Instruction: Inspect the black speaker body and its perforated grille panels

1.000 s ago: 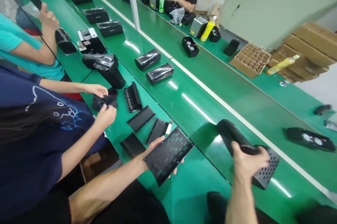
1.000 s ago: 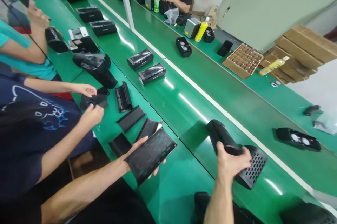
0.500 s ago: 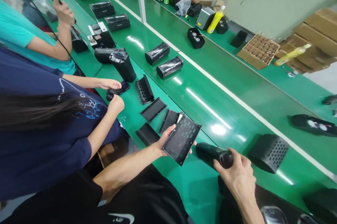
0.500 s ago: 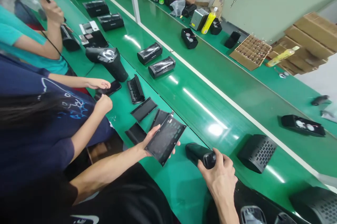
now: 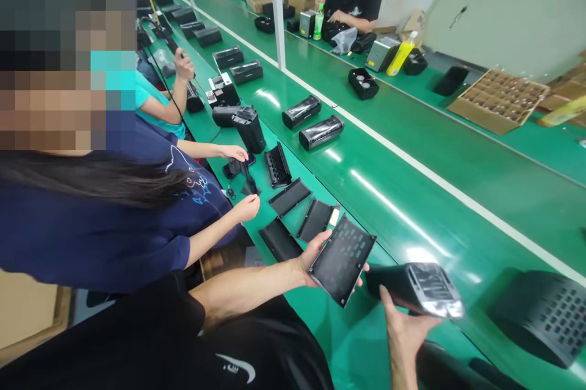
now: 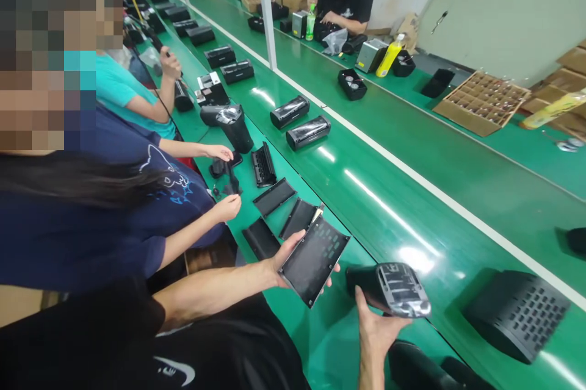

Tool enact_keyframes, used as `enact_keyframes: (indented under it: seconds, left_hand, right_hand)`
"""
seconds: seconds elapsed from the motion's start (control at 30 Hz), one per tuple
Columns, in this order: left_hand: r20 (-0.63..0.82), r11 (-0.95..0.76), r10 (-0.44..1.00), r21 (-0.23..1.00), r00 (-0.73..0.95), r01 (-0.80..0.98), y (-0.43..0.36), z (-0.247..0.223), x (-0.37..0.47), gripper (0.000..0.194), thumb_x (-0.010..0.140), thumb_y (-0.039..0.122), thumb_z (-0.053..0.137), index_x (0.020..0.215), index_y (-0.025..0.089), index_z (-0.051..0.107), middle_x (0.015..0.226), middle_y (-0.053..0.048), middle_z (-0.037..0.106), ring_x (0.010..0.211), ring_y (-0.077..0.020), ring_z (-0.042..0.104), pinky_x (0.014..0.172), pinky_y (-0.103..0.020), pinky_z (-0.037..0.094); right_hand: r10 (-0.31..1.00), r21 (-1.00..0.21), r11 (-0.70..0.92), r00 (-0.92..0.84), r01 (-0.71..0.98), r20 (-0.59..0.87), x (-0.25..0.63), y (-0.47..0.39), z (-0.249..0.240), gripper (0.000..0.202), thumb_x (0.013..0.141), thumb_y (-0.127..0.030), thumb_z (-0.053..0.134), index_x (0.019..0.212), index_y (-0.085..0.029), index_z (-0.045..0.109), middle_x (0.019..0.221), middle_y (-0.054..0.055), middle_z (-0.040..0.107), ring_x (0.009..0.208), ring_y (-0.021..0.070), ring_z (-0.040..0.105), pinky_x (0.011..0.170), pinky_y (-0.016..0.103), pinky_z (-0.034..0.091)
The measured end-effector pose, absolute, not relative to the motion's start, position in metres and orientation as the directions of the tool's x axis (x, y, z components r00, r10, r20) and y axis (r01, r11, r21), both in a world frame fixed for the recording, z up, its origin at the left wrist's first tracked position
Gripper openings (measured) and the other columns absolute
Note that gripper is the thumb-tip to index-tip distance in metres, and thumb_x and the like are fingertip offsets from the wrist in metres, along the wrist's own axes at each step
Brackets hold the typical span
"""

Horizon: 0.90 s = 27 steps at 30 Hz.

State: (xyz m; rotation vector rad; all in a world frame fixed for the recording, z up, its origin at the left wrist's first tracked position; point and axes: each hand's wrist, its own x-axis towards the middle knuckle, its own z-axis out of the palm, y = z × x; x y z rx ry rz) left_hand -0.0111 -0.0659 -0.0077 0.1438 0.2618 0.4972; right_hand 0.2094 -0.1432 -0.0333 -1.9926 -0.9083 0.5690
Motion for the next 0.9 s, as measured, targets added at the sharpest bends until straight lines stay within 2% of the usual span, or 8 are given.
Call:
enact_keyframes:
  seconds: [0.1, 0.2, 0.3, 0.4, 0.47, 0.57, 0.8, 0.9]
  left_hand:
    - [-0.224, 0.864, 0.499, 0.199, 0.837, -0.462, -0.069, -0.016, -0.006, 0.099, 0.079, 0.09, 0.044, 0.127, 0.006, 0.067, 0.123, -0.02, 0.067, 0.099, -0.0308, 0.066, 0.096, -0.048, 0.046]
    - [-0.239, 0.847, 0.531, 0.161, 0.813, -0.506, -0.075, -0.029, 0.002, 0.092, 0.083, 0.087, 0.046, 0.122, 0.006, 0.068, 0.114, -0.019, 0.071, 0.103, -0.0328, 0.068, 0.1, -0.053, 0.046]
    - [-0.316, 0.81, 0.579, 0.116, 0.752, -0.574, -0.085, -0.041, 0.018, 0.074, 0.087, 0.077, 0.055, 0.117, 0.011, 0.07, 0.11, -0.017, 0.073, 0.105, -0.0323, 0.069, 0.101, -0.06, 0.048]
    - [-0.378, 0.845, 0.527, 0.138, 0.761, -0.517, -0.096, -0.042, 0.039, 0.076, 0.072, 0.081, 0.071, 0.108, 0.013, 0.074, 0.103, -0.014, 0.076, 0.093, -0.0317, 0.072, 0.091, -0.053, 0.054]
    - [-0.374, 0.865, 0.5, 0.165, 0.781, -0.475, -0.102, -0.036, 0.052, 0.078, 0.063, 0.081, 0.078, 0.106, 0.016, 0.077, 0.099, -0.011, 0.077, 0.086, -0.028, 0.072, 0.084, -0.043, 0.055]
    - [-0.318, 0.836, 0.548, 0.207, 0.774, -0.508, -0.104, -0.02, 0.065, 0.074, 0.058, 0.076, 0.085, 0.103, 0.017, 0.079, 0.092, -0.008, 0.078, 0.087, -0.0243, 0.072, 0.082, -0.034, 0.054]
    - [-0.276, 0.773, 0.634, 0.24, 0.722, -0.588, -0.097, -0.003, 0.075, 0.082, 0.05, 0.074, 0.09, 0.107, 0.017, 0.077, 0.097, -0.009, 0.078, 0.081, -0.0199, 0.072, 0.078, -0.029, 0.055]
    - [-0.253, 0.745, 0.666, 0.277, 0.702, -0.606, -0.099, 0.0, 0.073, 0.071, 0.056, 0.075, 0.087, 0.101, 0.021, 0.077, 0.096, -0.006, 0.077, 0.088, -0.0215, 0.073, 0.082, -0.03, 0.056]
  right_hand:
    - [0.764, -0.829, -0.424, 0.636, 0.366, -0.109, 0.232, -0.136, -0.009, 0.111, 0.051, -0.08, 0.087, 0.13, -0.012, 0.05, 0.106, 0.013, 0.062, 0.099, 0.041, 0.065, 0.094, 0.063, 0.054]
    - [0.75, -0.745, -0.566, 0.596, 0.353, -0.286, 0.251, -0.144, 0.034, 0.093, 0.064, -0.078, 0.082, 0.126, -0.014, 0.058, 0.098, 0.011, 0.064, 0.089, 0.0375, 0.066, 0.087, 0.059, 0.057]
    - [0.739, -0.701, -0.622, 0.558, 0.35, -0.378, 0.247, -0.151, 0.081, 0.1, 0.075, -0.08, 0.072, 0.151, -0.02, 0.048, 0.132, 0.015, 0.061, 0.115, 0.0418, 0.062, 0.102, 0.059, 0.051]
    - [0.729, -0.682, -0.654, 0.513, 0.328, -0.452, 0.224, -0.147, 0.114, 0.113, 0.075, -0.082, 0.07, 0.167, -0.032, 0.027, 0.158, 0.012, 0.046, 0.129, 0.0424, 0.056, 0.112, 0.059, 0.042]
    - [0.704, -0.632, -0.694, 0.508, 0.345, -0.497, 0.208, -0.141, 0.125, 0.12, 0.071, -0.086, 0.07, 0.168, -0.034, 0.023, 0.158, 0.014, 0.045, 0.126, 0.0435, 0.058, 0.11, 0.061, 0.043]
    - [0.693, -0.549, -0.719, 0.506, 0.426, -0.514, 0.196, -0.134, 0.131, 0.12, 0.072, -0.09, 0.066, 0.168, -0.032, 0.023, 0.153, 0.016, 0.05, 0.125, 0.0446, 0.059, 0.106, 0.062, 0.045]
    - [0.687, -0.488, -0.727, 0.508, 0.483, -0.52, 0.201, -0.132, 0.127, 0.121, 0.071, -0.093, 0.063, 0.168, -0.034, 0.021, 0.156, 0.016, 0.048, 0.129, 0.045, 0.056, 0.108, 0.062, 0.041]
    - [0.689, -0.51, -0.724, 0.503, 0.464, -0.521, 0.204, -0.129, 0.119, 0.125, 0.069, -0.094, 0.063, 0.169, -0.032, 0.021, 0.162, 0.016, 0.041, 0.134, 0.0462, 0.052, 0.112, 0.063, 0.037]
